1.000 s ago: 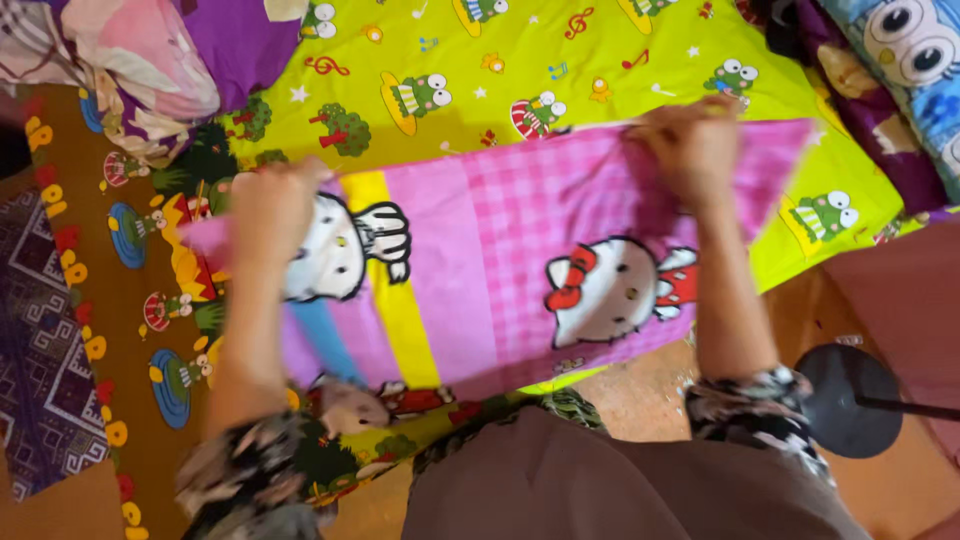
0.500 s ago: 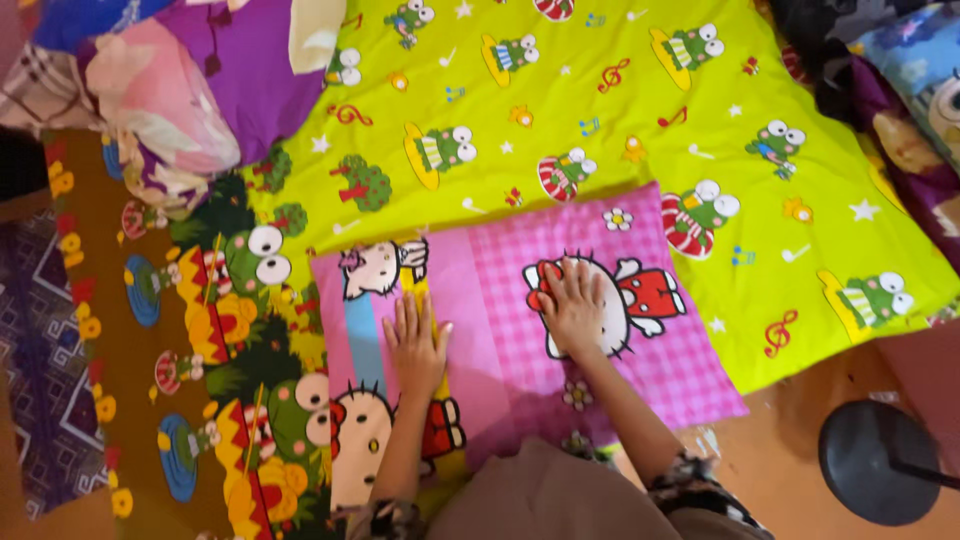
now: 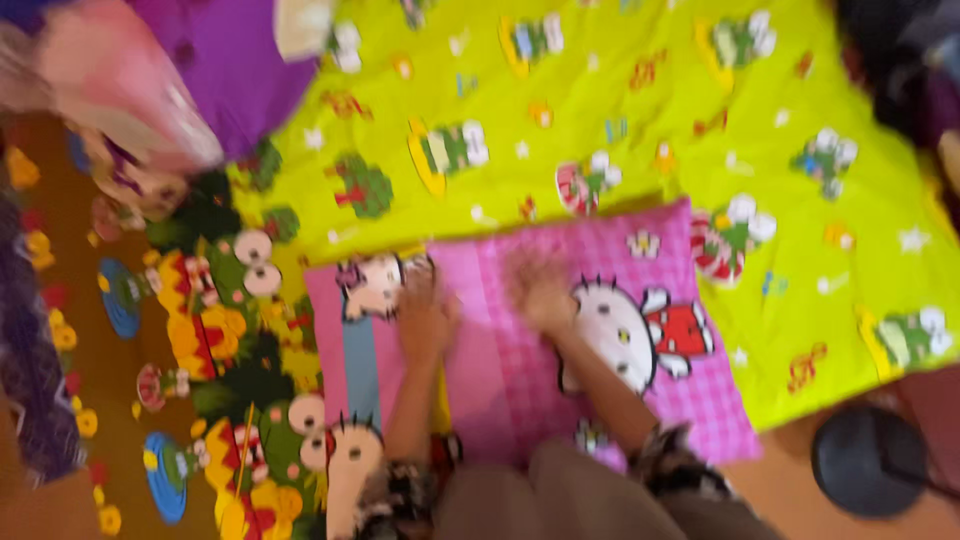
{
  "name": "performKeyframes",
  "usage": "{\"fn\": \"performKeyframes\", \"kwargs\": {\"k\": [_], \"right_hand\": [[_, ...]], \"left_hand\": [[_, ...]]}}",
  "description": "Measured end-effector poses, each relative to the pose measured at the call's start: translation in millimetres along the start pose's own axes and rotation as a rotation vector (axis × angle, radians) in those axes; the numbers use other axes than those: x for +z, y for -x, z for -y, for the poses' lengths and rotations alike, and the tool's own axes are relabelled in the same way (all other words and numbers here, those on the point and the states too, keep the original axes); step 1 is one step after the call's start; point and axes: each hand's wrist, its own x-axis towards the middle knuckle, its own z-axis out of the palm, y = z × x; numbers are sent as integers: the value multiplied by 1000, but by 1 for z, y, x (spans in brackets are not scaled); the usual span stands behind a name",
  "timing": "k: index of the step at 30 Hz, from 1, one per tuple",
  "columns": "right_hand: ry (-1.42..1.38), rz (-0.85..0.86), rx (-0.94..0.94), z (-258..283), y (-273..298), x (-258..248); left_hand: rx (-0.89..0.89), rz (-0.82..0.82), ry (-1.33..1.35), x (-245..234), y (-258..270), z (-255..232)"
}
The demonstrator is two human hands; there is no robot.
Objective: The person folds a blue owl-patterned pillow and a pink Hello Kitty pillow on a bed. They smooth the fabric, fold the sides inward, and flip the pillows to align the edges neatly.
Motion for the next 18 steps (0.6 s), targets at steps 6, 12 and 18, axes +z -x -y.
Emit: {"fn": "performKeyframes", "kwargs": {"k": [6, 12, 18], "right_hand": [[-90, 22, 594, -178, 67, -22], [-12, -136, 630, -150, 61, 1], [-357, -139, 48, 17, 25, -33]], "left_hand": [[-382, 126, -79, -41, 10, 86], [-163, -137, 233, -35, 2, 32], [44, 51, 6, 5, 13, -42]]}}
